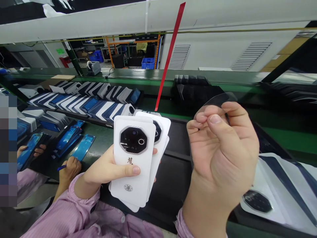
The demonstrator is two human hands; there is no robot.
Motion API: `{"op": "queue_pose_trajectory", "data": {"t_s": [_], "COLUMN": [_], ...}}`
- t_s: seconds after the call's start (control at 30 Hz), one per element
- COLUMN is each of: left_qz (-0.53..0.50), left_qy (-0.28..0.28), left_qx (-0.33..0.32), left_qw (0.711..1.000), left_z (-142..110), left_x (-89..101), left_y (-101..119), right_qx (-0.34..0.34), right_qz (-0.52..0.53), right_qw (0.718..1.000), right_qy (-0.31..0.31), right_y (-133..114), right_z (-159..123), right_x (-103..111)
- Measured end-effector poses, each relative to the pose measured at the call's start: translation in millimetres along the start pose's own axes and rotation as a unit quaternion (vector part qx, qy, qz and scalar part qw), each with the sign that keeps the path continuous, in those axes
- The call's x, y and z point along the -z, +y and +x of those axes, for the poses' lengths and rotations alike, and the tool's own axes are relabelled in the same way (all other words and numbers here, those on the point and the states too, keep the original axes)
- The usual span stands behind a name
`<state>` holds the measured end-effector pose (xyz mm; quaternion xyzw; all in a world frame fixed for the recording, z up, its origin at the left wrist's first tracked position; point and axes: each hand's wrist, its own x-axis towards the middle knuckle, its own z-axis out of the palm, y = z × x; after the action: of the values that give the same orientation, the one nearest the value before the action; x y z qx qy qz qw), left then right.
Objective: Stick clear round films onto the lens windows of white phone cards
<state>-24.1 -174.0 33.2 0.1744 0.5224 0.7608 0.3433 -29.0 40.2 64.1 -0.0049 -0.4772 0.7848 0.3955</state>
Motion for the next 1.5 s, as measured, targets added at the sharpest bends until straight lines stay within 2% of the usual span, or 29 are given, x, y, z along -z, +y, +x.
{"op": "queue_pose_trajectory", "data": {"t_s": [0.4,0.53,0.73,1.23,1.5], "left_qz": [-0.059,-0.051,-0.083,-0.036,-0.042], "left_qy": [-0.06,-0.053,-0.079,-0.042,-0.045], "left_qx": [0.034,0.025,0.051,0.026,0.019], "left_qw": [0.996,0.997,0.992,0.998,0.998], "left_z": [0,0,2,-2,-3], "left_x": [-2.5,-2.4,2.4,-4.0,-4.2], "left_y": [-2,-3,-8,-3,-3], "right_qx": [0.014,-0.002,-0.032,-0.029,-0.032], "right_qz": [0.004,0.017,0.038,0.046,0.053], "right_qw": [1.0,1.0,0.998,0.998,0.998], "right_qy": [-0.008,0.009,0.031,0.014,0.01], "right_y": [-3,-3,-7,-8,-6], "right_z": [-2,-1,-3,-4,-3], "right_x": [-4,-3,-10,-10,-8]}}
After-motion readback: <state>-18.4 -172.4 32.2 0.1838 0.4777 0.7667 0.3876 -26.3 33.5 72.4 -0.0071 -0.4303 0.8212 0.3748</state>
